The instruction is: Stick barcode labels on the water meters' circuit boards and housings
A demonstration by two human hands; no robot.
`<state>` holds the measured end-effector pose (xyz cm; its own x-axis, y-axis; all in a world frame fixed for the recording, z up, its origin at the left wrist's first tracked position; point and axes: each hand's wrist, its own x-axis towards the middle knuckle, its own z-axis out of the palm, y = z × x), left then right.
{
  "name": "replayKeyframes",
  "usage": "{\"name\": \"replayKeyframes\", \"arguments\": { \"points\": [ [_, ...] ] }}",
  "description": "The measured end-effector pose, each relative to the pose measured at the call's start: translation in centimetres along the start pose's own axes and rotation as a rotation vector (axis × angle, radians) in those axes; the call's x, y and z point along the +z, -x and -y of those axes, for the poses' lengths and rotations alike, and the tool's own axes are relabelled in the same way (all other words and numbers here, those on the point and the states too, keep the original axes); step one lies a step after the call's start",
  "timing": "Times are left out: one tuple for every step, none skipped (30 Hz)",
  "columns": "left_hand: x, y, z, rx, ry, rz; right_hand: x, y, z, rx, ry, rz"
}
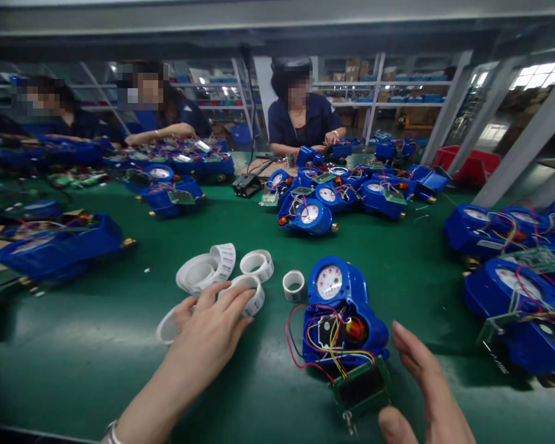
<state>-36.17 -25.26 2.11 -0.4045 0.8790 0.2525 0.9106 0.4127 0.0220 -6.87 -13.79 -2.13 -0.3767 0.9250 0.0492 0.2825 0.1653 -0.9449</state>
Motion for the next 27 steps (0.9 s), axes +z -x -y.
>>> {"name": "replayKeyframes", "arguments": {
  "points": [
    [0.2, -0.2, 0.2, 0.000, 0.003, 0.000, -0.3, -0.7, 0.8, 0.019, -0.030, 0.002],
    [0.4, -0.4, 0.4, -0.002, 0.010, 0.001, -0.5, -1.7, 1.7, 0.040, -0.041, 0.008],
    [0.6, -0.6, 0.6, -0.005, 0.020, -0.001, -0.7, -2.8, 2.6, 0.061, -0.035, 0.023],
    [0.7, -0.8, 0.7, -0.009, 0.033, -0.004, -0.7, -4.0, 3.4, 0.097, -0.039, 0.062],
    [0.8, -0.9, 0.8, -0.014, 0.050, -0.007, -0.6, -5.2, 4.2, 0.136, -0.070, 0.124],
    [0.8, -1.0, 0.8, -0.019, 0.073, -0.010, -0.4, -6.3, 5.0, 0.182, -0.118, 0.203],
    [0.8, -1.0, 0.7, -0.025, 0.101, -0.011, -0.2, -7.3, 5.6, 0.225, -0.168, 0.280],
    [0.6, -0.9, 0.6, -0.033, 0.134, -0.010, 0.1, -8.1, 6.1, 0.262, -0.215, 0.346],
    [0.4, -0.9, 0.5, -0.046, 0.173, -0.008, 0.3, -8.7, 6.4, 0.292, -0.249, 0.393],
    [0.1, -0.7, 0.5, -0.064, 0.217, -0.004, 0.5, -9.2, 6.7, 0.309, -0.271, 0.415],
    [-0.3, -0.6, 0.4, -0.089, 0.268, 0.001, 0.7, -9.5, 6.8, 0.313, -0.283, 0.418],
    [-0.7, -0.4, 0.5, -0.120, 0.325, 0.007, 0.8, -9.7, 6.8, 0.313, -0.293, 0.412],
    [-1.1, -0.2, 0.5, -0.157, 0.391, 0.014, 0.8, -9.7, 6.7, 0.312, -0.309, 0.402],
    [-1.6, 0.0, 0.6, -0.196, 0.469, 0.026, 0.8, -9.8, 6.5, 0.314, -0.334, 0.386],
    [-2.0, 0.3, 0.6, -0.235, 0.558, 0.043, 0.7, -9.7, 6.1, 0.315, -0.367, 0.364],
    [-2.5, 0.5, 0.5, -0.270, 0.658, 0.065, 0.7, -9.7, 5.6, 0.323, -0.410, 0.335],
    [-2.9, 0.7, 0.4, -0.302, 0.765, 0.088, 0.6, -9.7, 5.1, 0.337, -0.463, 0.296],
    [-3.2, 0.8, 0.2, -0.328, 0.872, 0.111, 0.5, -9.6, 4.5, 0.359, -0.524, 0.251],
    [-3.4, 1.0, -0.1, -0.351, 0.972, 0.129, 0.4, -9.5, 3.9, 0.392, -0.590, 0.204],
    [-3.6, 1.1, -0.4, -0.372, 1.061, 0.140, 0.3, -9.4, 3.3, 0.430, -0.659, 0.163],
    [-3.8, 1.2, -0.8, -0.391, 1.134, 0.143, 0.3, -9.3, 2.8, 0.466, -0.724, 0.128],
    [-3.8, 1.2, -1.2, -0.408, 1.192, 0.141, 0.3, -9.2, 2.3, 0.493, -0.779, 0.100],
    [-3.9, 1.3, -1.5, -0.421, 1.234, 0.139, 0.4, -9.1, 2.0, 0.498, -0.812, 0.072],
    [-3.9, 1.4, -1.9, -0.433, 1.271, 0.135, 0.6, -9.0, 1.9, 0.485, -0.827, 0.045],
    [-3.9, 1.6, -2.2, -0.446, 1.309, 0.131, 0.8, -8.9, 1.8, 0.464, -0.830, 0.019],
    [-3.9, 1.7, -2.5, -0.461, 1.348, 0.127, 0.9, -8.8, 1.9, 0.444, -0.825, -0.003],
    [-3.9, 1.8, -2.7, -0.477, 1.385, 0.121, 1.1, -8.7, 2.0, 0.433, -0.821, -0.020]
  ]
}}
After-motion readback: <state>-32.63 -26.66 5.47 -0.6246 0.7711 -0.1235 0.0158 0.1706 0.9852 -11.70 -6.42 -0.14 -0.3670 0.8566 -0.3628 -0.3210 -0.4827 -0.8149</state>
